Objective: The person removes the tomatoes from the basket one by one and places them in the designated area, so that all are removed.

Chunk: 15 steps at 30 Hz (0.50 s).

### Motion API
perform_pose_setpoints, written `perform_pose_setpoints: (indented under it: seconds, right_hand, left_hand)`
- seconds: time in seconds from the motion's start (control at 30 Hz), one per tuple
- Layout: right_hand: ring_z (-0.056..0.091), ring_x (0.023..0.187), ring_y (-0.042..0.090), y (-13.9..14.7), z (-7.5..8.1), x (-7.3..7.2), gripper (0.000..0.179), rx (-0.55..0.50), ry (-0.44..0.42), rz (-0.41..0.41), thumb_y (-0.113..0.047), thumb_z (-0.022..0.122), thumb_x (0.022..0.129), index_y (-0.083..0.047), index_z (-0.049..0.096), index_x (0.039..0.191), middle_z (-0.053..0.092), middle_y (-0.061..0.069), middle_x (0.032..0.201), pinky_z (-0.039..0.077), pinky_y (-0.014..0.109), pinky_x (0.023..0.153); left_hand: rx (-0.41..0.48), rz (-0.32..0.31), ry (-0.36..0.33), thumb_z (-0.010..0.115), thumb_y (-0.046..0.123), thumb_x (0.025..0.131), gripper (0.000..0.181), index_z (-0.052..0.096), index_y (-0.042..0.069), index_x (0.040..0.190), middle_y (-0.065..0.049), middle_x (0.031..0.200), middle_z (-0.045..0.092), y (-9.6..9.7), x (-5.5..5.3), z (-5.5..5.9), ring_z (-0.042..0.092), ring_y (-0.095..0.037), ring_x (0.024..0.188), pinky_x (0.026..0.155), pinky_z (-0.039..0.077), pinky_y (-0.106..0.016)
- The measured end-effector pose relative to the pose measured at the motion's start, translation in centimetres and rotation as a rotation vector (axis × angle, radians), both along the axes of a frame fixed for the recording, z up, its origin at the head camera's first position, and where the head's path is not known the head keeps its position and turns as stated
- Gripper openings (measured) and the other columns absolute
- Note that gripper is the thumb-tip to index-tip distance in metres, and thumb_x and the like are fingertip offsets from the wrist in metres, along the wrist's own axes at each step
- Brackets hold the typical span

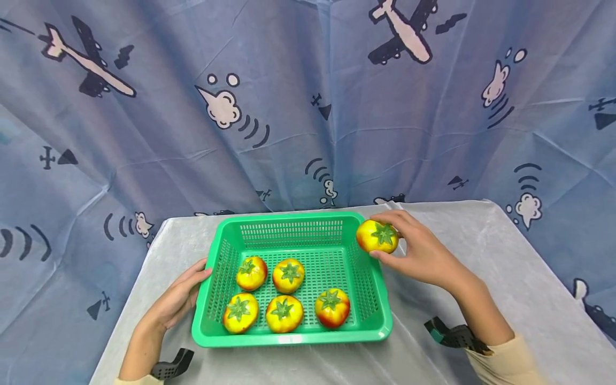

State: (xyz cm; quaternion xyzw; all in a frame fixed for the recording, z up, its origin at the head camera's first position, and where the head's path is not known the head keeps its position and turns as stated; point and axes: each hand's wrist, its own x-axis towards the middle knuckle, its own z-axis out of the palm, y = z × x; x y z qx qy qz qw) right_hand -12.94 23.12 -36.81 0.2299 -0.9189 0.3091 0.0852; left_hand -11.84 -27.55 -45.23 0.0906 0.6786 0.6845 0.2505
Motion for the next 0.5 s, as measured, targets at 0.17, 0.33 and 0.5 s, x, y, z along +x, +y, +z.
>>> perform_pose_setpoints:
  seconds: [0.17, 0.33, 0.5]
  right_hand:
    - [0.062, 0.114, 0.024, 1.0, -0.7, 0.5, 0.064, 0.001, 0.011, -0.095, -0.020, 0.088, 0.088, -0.017, 0.060, 0.144, 0.061, 0.009, 0.138, 0.057, 0.037, 0.086]
    - [0.062, 0.116, 0.028, 2.2, -1.5, 0.7, 0.062, -0.015, 0.032, -0.163, -0.021, 0.089, 0.088, -0.015, 0.061, 0.142, 0.061, 0.011, 0.136, 0.055, 0.033, 0.085]
    - [0.061, 0.118, 0.027, 3.3, -2.6, 1.0, 0.062, -0.033, 0.035, -0.187, -0.022, 0.088, 0.088, -0.013, 0.061, 0.143, 0.060, 0.011, 0.136, 0.051, 0.020, 0.086]
  left_hand:
    - [0.001, -0.001, -0.001, 0.036, 0.031, 0.117, 0.067, 0.006, -0.002, 0.168, 0.008, 0.149, 0.050, 0.0, 0.0, -0.1, 0.059, 0.001, 0.131, 0.107, 0.055, -0.022]
    - [0.000, -0.002, -0.001, 0.035, 0.031, 0.117, 0.067, 0.006, -0.002, 0.168, 0.011, 0.147, 0.052, -0.1, 0.1, -0.1, 0.060, 0.001, 0.131, 0.107, 0.055, -0.022]
    - [0.007, -0.005, -0.001, 0.035, 0.030, 0.117, 0.067, 0.005, -0.001, 0.168, 0.014, 0.145, 0.053, -0.1, 0.1, -0.3, 0.060, 0.001, 0.130, 0.107, 0.055, -0.022]
